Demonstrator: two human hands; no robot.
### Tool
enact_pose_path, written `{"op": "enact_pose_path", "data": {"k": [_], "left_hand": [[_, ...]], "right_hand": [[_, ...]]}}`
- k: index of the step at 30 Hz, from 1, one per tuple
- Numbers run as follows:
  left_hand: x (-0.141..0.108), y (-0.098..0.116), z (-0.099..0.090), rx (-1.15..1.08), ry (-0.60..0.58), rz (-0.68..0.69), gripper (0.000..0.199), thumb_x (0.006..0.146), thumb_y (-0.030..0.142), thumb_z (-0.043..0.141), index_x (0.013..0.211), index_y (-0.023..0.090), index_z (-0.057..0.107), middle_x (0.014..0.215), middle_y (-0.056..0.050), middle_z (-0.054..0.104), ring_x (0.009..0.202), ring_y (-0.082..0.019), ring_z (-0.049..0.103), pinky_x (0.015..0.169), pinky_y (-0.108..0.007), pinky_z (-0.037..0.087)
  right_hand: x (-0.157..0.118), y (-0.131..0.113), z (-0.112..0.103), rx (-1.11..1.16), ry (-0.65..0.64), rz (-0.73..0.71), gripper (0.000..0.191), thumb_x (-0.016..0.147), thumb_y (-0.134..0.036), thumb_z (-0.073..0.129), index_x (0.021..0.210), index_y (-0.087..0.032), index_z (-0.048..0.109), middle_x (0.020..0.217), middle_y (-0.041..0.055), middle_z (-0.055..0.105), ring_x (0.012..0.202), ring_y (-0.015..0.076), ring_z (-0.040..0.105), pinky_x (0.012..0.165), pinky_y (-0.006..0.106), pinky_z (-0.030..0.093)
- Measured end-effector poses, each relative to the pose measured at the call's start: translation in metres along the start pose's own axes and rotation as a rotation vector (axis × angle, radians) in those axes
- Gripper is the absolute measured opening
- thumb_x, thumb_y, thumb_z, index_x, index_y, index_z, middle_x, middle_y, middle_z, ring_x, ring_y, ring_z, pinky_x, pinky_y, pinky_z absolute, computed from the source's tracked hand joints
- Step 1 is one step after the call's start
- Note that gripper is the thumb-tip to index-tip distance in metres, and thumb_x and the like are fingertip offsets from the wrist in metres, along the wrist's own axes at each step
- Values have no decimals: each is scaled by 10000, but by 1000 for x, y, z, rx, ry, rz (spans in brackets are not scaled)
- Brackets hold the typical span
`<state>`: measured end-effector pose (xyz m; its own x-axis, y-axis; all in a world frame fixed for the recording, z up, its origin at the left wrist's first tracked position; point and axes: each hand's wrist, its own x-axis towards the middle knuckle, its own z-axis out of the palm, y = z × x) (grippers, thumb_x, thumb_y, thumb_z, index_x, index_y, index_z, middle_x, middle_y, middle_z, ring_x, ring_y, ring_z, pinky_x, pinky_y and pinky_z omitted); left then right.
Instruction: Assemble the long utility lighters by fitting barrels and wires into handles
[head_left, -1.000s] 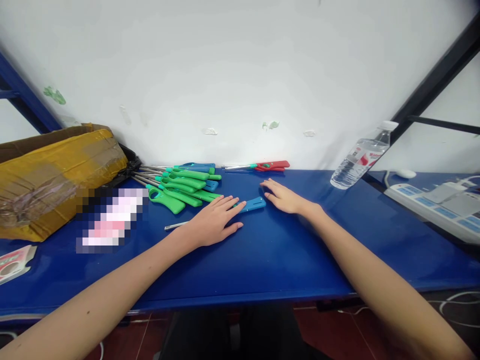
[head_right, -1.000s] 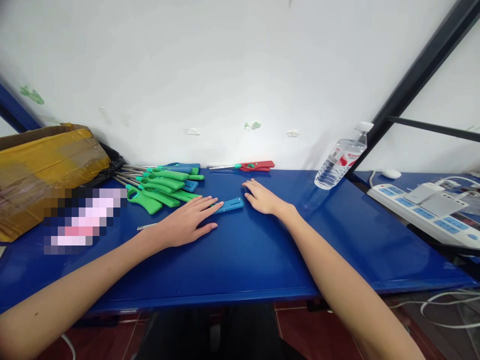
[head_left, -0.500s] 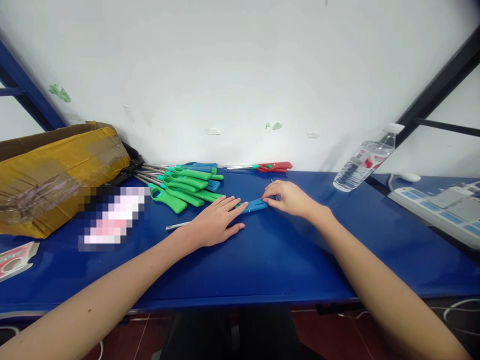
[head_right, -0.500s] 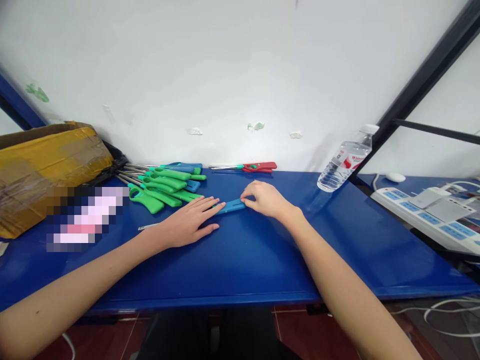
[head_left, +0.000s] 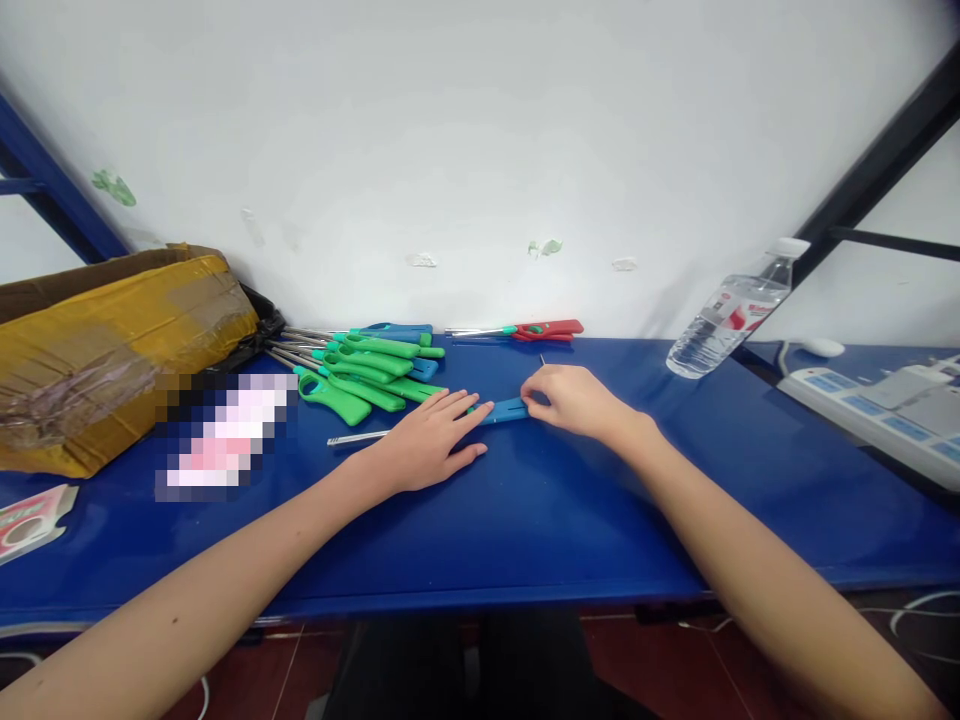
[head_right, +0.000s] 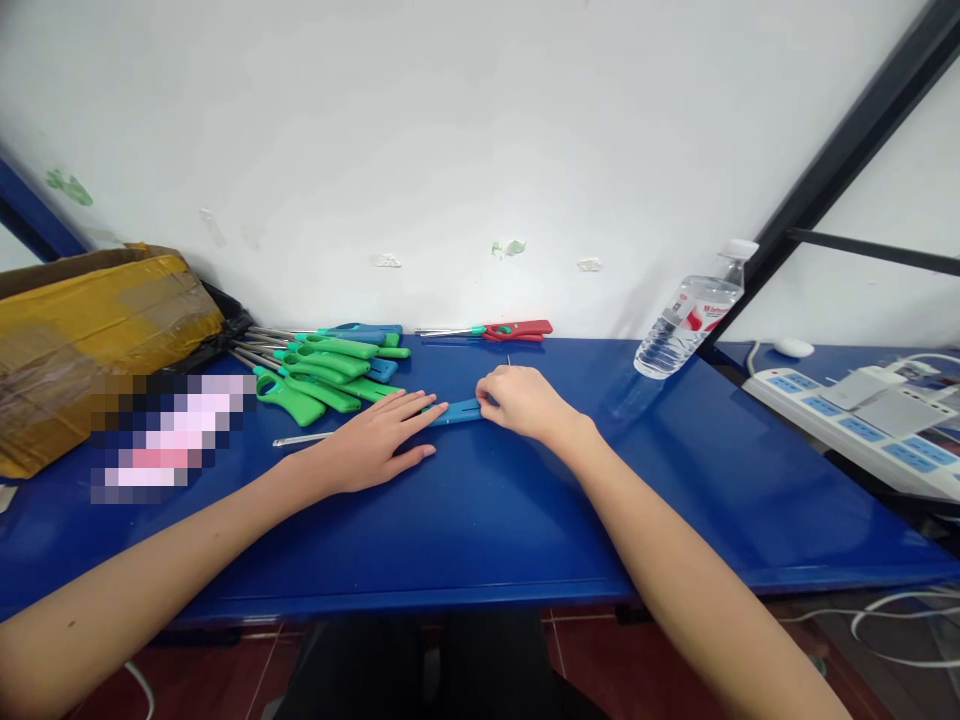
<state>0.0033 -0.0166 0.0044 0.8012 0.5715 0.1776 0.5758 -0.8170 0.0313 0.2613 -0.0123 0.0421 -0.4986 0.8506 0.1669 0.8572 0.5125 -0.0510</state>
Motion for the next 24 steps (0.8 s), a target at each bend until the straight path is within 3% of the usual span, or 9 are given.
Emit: {"op": "enact_pose_path", "data": {"k": [14,24], "left_hand": [[1,0,0,-3,3,1,577,1042,490,359,1532,186,374,1548,-148,417,1453,-302,365,1207,-490,266],[0,1,-1,29,-17,1,578,1046,487,339,1538,185,356,1552,-145,414,1456,-297,358,1207,-481,262]], "right_hand": [[-1,-5,2,-110,-9,-41,197,882,-116,521,896,-171,710,888,119,719,804,240,654,681,313,412],[-1,-3,3,-7,1,70,145,907,-197,560,872,-196,701,916,95,747,858,270,670,704,345,434]]}}
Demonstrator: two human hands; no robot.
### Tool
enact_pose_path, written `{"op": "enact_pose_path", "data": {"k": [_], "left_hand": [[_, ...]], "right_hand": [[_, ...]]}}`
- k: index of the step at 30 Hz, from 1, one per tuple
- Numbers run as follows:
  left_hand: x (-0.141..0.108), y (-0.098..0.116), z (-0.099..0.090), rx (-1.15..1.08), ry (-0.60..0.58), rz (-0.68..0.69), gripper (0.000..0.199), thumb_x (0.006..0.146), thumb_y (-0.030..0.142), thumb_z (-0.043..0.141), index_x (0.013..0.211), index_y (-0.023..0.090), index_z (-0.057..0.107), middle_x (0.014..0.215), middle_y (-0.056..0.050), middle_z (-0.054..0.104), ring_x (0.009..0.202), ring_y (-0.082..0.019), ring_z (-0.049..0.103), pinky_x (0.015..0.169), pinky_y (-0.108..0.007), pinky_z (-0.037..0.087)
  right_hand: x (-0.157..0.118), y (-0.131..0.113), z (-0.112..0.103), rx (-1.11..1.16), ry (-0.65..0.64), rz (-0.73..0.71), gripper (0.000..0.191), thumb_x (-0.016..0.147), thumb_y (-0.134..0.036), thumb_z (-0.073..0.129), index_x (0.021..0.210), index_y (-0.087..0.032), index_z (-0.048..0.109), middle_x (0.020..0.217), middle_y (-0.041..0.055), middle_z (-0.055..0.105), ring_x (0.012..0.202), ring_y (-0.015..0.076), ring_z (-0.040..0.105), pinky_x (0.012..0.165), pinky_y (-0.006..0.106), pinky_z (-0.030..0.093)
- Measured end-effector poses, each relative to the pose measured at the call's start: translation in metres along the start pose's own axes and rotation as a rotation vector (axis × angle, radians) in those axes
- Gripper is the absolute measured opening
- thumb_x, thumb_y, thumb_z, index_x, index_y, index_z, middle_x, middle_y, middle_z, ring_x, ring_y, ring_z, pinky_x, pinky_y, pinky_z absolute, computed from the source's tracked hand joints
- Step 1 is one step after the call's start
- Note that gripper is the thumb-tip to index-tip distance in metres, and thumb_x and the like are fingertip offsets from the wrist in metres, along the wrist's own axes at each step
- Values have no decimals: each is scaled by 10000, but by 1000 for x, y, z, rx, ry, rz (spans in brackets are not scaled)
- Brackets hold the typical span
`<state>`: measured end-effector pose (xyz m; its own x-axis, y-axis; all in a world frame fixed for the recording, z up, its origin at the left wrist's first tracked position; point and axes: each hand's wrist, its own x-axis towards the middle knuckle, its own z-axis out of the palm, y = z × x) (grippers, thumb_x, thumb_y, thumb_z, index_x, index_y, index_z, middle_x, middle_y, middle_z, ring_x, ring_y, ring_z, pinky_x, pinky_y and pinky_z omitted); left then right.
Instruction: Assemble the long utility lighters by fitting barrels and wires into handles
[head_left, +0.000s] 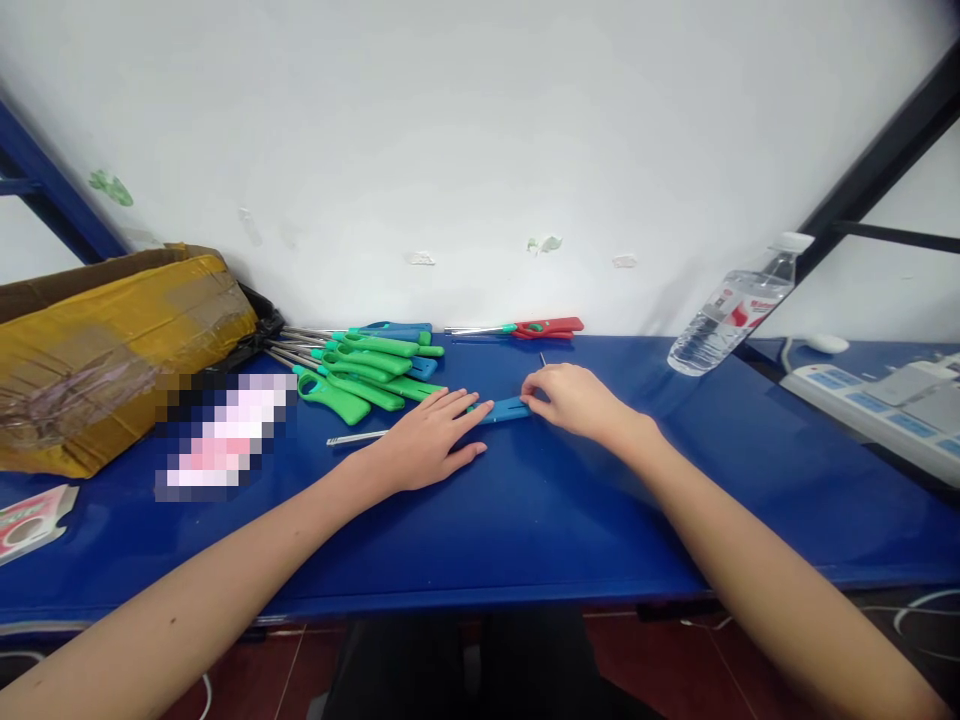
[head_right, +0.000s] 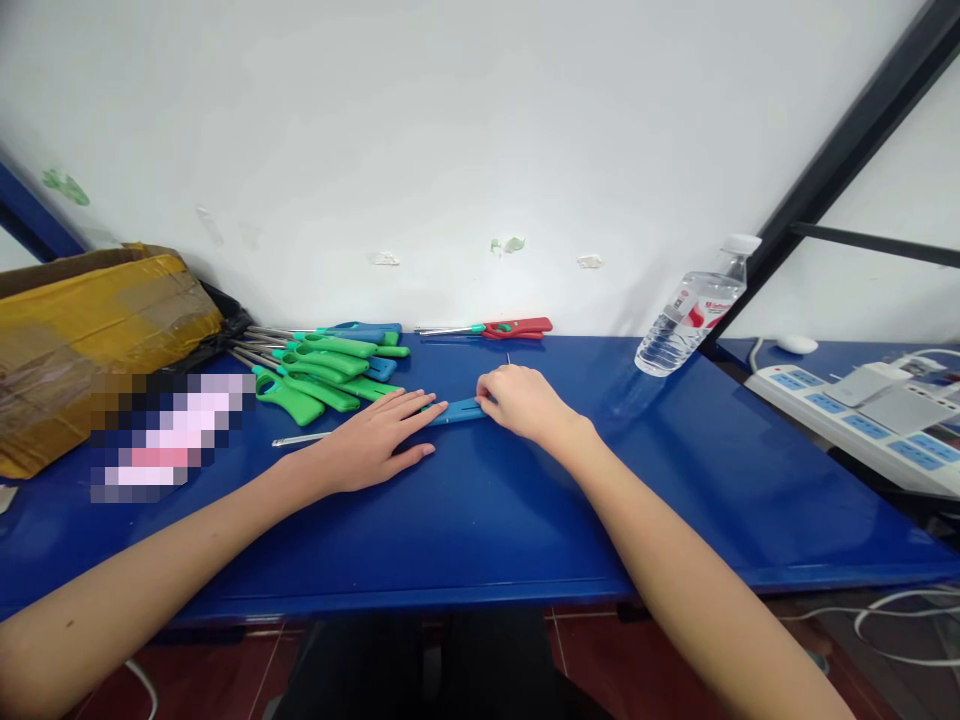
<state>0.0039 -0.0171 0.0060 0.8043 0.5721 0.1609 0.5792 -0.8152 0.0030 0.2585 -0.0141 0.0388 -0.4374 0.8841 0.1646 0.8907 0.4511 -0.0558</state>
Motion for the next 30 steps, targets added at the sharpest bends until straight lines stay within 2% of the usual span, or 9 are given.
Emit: {"op": "enact_pose_path", "data": {"k": [3,8,11,15,18,23,30], "left_hand": [[0,0,1,-2,2,2,572,1047,493,332,1531,191,365,1552,-128,419,1457,-291,357,1213,-475,248],[0,1,1,-11,-3,-6,571,1045,482,359,1528,178,373,1549,-137,421,1459,-292,354,1217,-469,239],[1,1,1,-2,-5,-5,576,1045,477,369,1534,172,363,1553,-145,412,1458,-296,353,1216,-473,242],[1,1,2,0,-5,-6,573,1044,471,379,1533,172,365,1552,-147,413,1457,-298,355,1214,-474,243],[0,0,3,-1,7,1,564,1046,469,372,1527,175,373,1548,-144,420,1454,-295,362,1211,-479,248],[1,0,3,-8,19,5,565,1043,468,383,1526,174,376,1542,-149,427,1450,-295,370,1207,-487,260],[0,1,2,2,5,-1,574,1041,464,393,1534,171,365,1550,-157,413,1454,-301,362,1208,-485,259]], "right_hand": [[-1,0,2,-12,13,-8,169,931,-182,522,874,-190,681,952,106,734,880,272,659,708,349,443],[-2,2,5,-50,58,-112,202,955,-137,463,886,-168,650,958,116,707,903,251,634,872,364,454],[-2,5,5,-45,57,-144,200,948,-115,456,918,-161,649,958,105,701,896,243,630,917,374,452],[-3,5,3,34,29,-148,253,921,-58,439,992,-165,657,1019,91,706,961,231,644,912,352,467],[-3,4,1,41,33,-125,229,929,-101,482,1055,-166,661,1078,91,708,1018,242,645,893,349,478],[-2,0,-2,-51,69,-34,144,942,-245,573,930,-180,700,1010,84,729,967,262,659,797,359,492],[-1,2,1,-18,61,-64,158,937,-166,538,888,-188,686,977,77,724,922,242,665,782,346,485]]}}
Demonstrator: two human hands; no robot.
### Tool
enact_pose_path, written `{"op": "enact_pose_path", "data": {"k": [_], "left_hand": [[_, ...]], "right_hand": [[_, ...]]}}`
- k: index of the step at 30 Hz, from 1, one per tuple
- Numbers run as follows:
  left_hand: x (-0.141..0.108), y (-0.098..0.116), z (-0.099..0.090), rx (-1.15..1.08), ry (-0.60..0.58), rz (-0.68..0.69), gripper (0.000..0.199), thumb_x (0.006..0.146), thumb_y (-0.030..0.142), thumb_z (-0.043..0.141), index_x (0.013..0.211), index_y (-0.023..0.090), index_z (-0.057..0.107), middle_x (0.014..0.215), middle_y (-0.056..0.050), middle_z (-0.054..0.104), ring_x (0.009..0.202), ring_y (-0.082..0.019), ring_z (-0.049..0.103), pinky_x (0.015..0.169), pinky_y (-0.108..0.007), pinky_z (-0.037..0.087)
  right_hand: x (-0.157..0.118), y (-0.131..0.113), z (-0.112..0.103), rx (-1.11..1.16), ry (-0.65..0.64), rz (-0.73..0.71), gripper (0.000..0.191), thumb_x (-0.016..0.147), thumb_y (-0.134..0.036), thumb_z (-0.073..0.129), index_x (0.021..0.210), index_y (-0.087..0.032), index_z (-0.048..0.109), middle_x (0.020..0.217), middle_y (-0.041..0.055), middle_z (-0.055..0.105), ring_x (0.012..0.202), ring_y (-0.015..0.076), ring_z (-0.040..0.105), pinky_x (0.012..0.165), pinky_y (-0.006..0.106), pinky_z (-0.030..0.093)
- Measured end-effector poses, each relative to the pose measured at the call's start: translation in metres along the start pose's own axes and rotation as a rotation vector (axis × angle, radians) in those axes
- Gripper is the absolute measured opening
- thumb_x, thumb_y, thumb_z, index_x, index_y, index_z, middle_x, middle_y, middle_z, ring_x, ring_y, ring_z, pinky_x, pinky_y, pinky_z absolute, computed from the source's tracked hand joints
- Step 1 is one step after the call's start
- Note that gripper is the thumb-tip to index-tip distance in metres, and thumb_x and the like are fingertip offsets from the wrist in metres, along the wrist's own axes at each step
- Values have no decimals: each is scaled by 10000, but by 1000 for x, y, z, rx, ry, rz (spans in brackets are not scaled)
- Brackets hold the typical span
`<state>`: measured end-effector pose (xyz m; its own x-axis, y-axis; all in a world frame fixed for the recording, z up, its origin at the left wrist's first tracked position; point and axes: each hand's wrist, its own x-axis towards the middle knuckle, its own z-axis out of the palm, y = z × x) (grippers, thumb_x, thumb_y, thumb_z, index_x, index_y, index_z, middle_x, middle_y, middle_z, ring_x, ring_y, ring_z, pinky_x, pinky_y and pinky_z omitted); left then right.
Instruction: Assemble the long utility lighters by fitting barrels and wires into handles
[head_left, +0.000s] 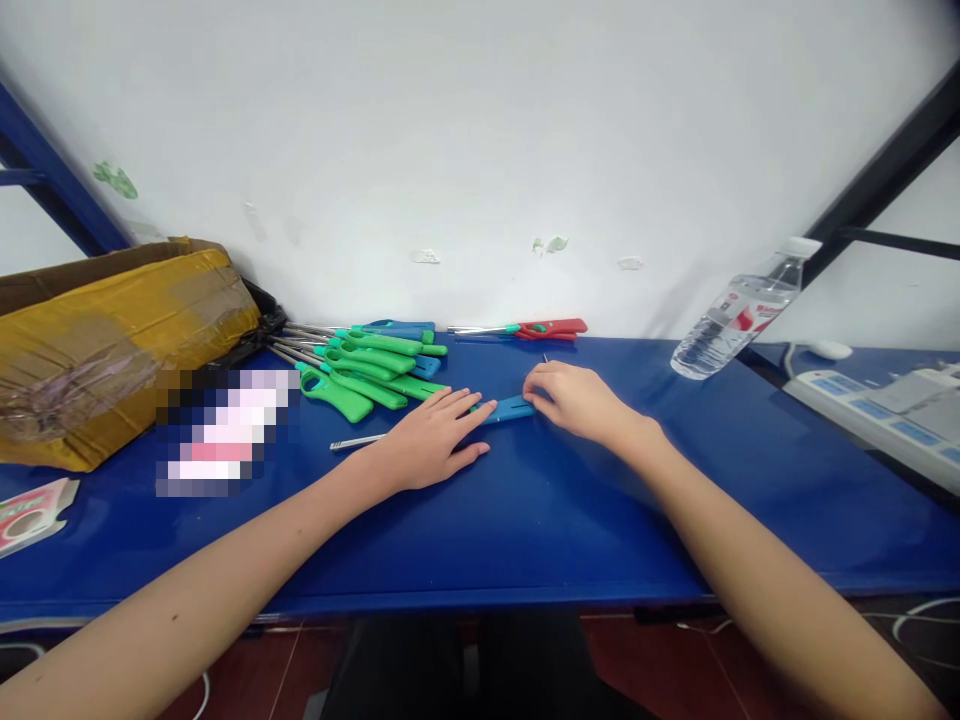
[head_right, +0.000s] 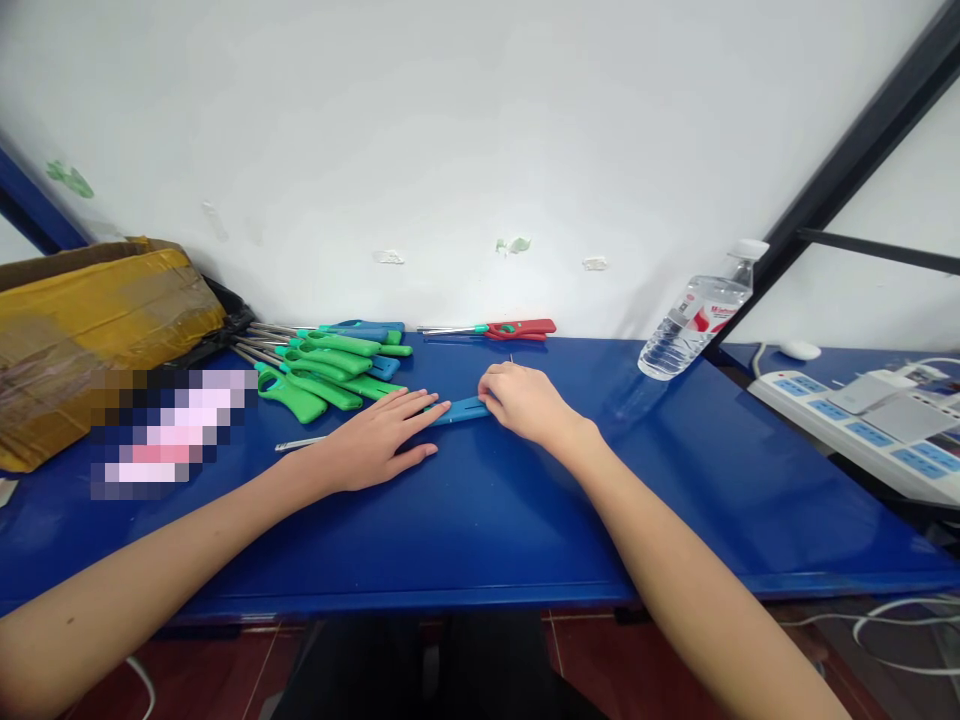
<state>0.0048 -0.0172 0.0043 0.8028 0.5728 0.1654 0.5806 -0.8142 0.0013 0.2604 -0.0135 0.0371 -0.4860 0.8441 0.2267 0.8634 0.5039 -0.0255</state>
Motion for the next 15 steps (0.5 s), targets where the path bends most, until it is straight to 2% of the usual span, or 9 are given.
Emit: {"op": "enact_pose_path", "data": {"k": [7,15], "left_hand": [[-1,1,-1,15,-14,-10,576,1045,473,372,1537,175,359,1555,-151,407,1462,-299,346,1213,-474,247],[0,-1,1,-8,22,2,569,1042,478,379,1531,188,368,1545,-141,426,1458,-281,359,1212,-463,251]], "right_hand": [[-2,2,2,98,39,-32,165,945,-163,492,915,-191,651,964,72,703,904,228,647,784,343,486],[3,25,16,154,237,71,109,895,-204,561,863,-177,662,1058,110,676,1033,265,612,932,405,491]]}}
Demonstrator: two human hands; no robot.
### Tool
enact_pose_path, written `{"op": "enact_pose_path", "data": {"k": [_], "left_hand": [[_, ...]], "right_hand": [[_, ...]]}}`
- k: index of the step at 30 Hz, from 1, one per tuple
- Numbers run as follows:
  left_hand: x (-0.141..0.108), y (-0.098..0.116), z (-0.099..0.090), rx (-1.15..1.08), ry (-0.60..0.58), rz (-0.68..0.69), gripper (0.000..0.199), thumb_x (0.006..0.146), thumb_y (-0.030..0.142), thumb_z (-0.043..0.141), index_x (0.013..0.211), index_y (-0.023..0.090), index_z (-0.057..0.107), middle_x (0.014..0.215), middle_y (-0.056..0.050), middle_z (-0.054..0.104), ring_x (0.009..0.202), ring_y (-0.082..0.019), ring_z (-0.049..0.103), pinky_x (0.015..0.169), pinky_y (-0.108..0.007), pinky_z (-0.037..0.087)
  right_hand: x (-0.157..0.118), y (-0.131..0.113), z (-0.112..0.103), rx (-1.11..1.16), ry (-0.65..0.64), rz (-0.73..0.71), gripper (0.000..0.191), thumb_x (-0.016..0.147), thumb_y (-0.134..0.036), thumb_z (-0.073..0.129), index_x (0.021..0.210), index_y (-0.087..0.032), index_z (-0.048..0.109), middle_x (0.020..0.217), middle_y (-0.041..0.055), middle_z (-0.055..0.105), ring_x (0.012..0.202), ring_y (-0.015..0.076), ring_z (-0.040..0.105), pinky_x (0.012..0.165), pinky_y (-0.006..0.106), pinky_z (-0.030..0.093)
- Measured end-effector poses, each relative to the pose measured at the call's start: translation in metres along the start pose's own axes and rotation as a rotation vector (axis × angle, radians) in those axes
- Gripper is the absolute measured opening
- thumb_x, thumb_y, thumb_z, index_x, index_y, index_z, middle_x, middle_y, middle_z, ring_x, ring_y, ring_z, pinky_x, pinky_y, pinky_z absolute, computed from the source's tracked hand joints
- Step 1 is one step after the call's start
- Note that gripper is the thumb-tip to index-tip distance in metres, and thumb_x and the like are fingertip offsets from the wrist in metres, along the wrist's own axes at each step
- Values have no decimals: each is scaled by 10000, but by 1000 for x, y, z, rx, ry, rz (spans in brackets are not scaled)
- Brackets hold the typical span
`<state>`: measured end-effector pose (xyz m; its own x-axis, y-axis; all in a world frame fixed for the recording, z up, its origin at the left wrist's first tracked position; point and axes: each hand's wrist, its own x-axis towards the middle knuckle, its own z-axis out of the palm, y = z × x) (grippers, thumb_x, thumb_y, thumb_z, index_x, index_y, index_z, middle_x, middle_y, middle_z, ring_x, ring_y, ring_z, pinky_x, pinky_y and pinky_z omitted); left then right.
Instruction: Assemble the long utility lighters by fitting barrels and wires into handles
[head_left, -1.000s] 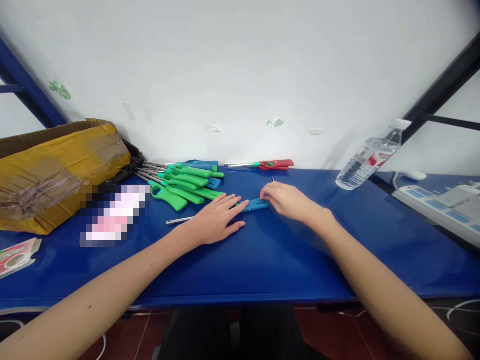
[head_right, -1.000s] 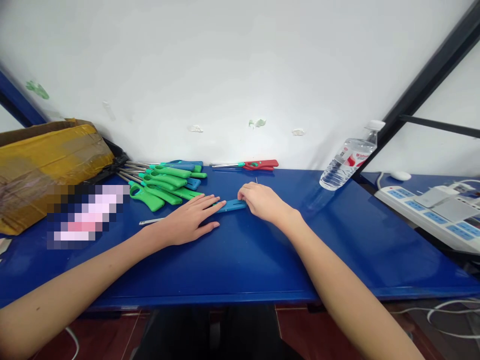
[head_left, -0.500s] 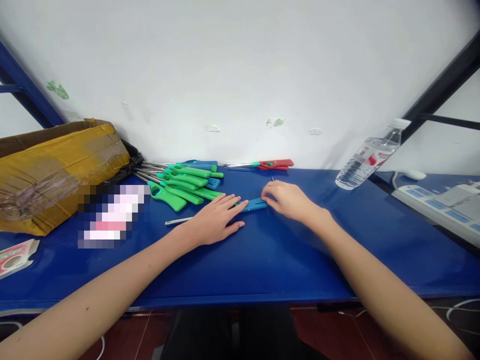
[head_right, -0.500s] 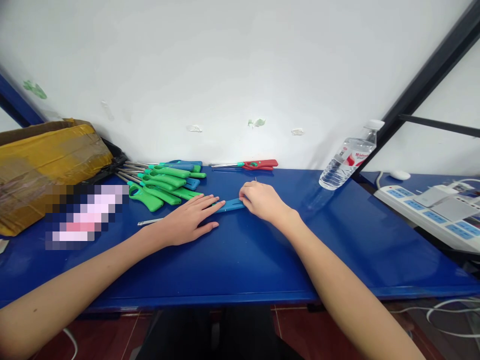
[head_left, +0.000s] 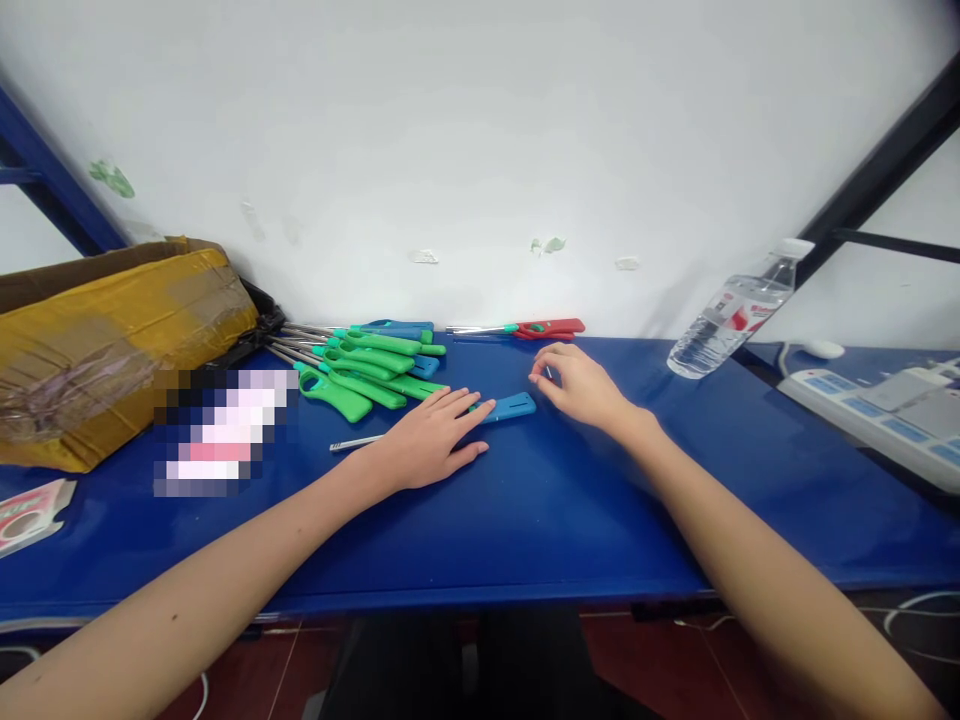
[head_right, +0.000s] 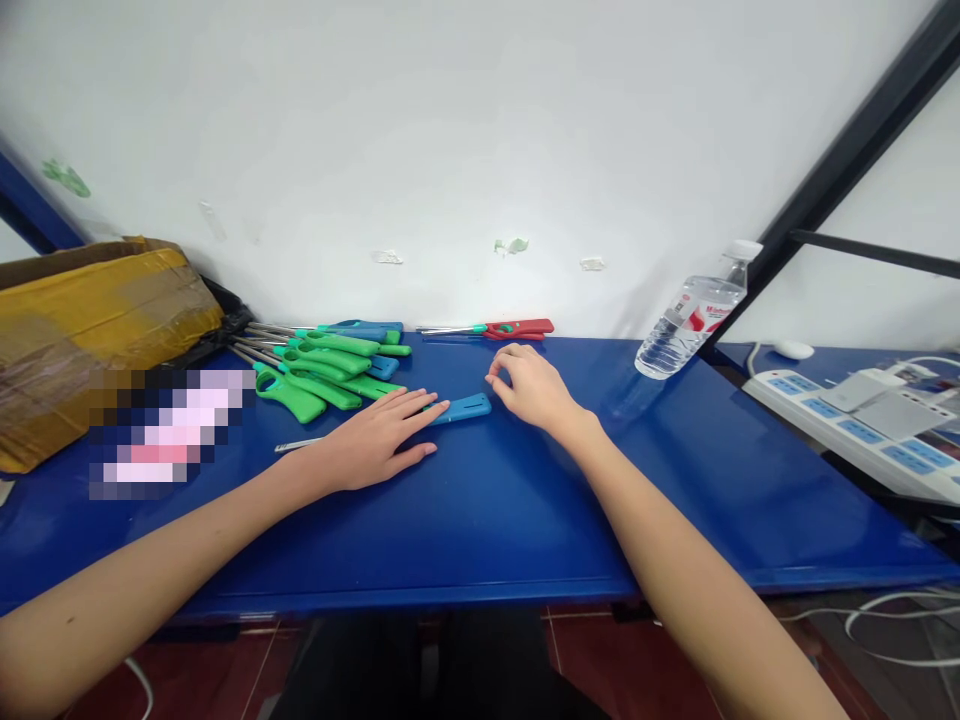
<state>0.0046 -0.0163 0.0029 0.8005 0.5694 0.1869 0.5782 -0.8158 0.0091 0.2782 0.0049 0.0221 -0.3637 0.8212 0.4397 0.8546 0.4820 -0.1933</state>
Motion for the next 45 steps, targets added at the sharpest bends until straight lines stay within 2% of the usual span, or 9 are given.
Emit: {"op": "enact_pose_path", "data": {"k": [7,12,15,18,22,29,34,39,45], "left_hand": [[0,0,0,5,-9,0,570,1042,474,379,1526,173,380,1556,-161,400,1467,-314,332,1203,-487,268],[-1,1,0,-12,23,0,577,1040,460,390,1538,169,351,1569,-174,372,1477,-310,312,1206,-485,263],[-1,2,0,-43,46,-17,661,1026,460,418,1576,142,234,1585,-183,338,1485,-310,292,1203,-477,273],[0,-1,-1,-43,70,-31,738,1003,487,454,1580,111,186,1595,-193,312,1493,-319,269,1210,-487,257],[-1,-9,0,-3,98,-59,737,987,525,464,1545,85,269,1585,-212,322,1498,-330,249,1218,-498,233],[-2,-14,3,18,89,-89,666,985,522,464,1474,73,409,1569,-230,342,1497,-353,243,1209,-527,249],[-2,-11,3,14,128,-89,614,976,464,503,1454,85,432,1559,-230,360,1492,-347,260,1205,-527,266],[0,-13,-1,43,216,-157,587,959,394,536,1431,60,439,1520,-241,412,1458,-363,329,1189,-535,306],[0,-17,-7,34,317,-163,328,975,367,515,1168,124,623,1430,-210,514,1429,-361,374,1161,-556,353]], "right_hand": [[1,17,18,-3,-11,70,123,886,-216,580,896,-167,693,1078,127,681,1053,281,605,969,430,485],[1,16,17,38,32,77,174,914,-234,548,1021,-162,664,1057,119,697,1033,275,613,953,431,487],[1,9,10,89,19,20,199,927,-269,545,1054,-163,656,1087,121,694,1061,274,613,963,437,481],[0,-4,2,197,-104,-129,245,901,-351,617,1085,-194,659,1147,103,689,1105,271,608,970,437,483],[-2,-19,0,222,-210,-249,343,864,-408,685,1130,-192,667,1186,117,687,1184,291,584,1038,466,444],[-2,-21,8,203,-261,-269,316,892,-341,671,1168,-187,668,1174,117,705,1173,289,592,1024,469,449],[-2,-22,1,241,-237,-240,291,911,-310,638,1179,-197,629,1179,114,679,1079,263,622,951,427,483],[-2,-19,-6,274,-183,-190,277,920,-286,603,1183,-199,607,1172,104,677,1033,251,640,912,398,492],[-1,-18,-12,287,-143,-164,261,912,-312,601,1149,-205,622,1110,89,692,938,236,646,841,371,504]]}}
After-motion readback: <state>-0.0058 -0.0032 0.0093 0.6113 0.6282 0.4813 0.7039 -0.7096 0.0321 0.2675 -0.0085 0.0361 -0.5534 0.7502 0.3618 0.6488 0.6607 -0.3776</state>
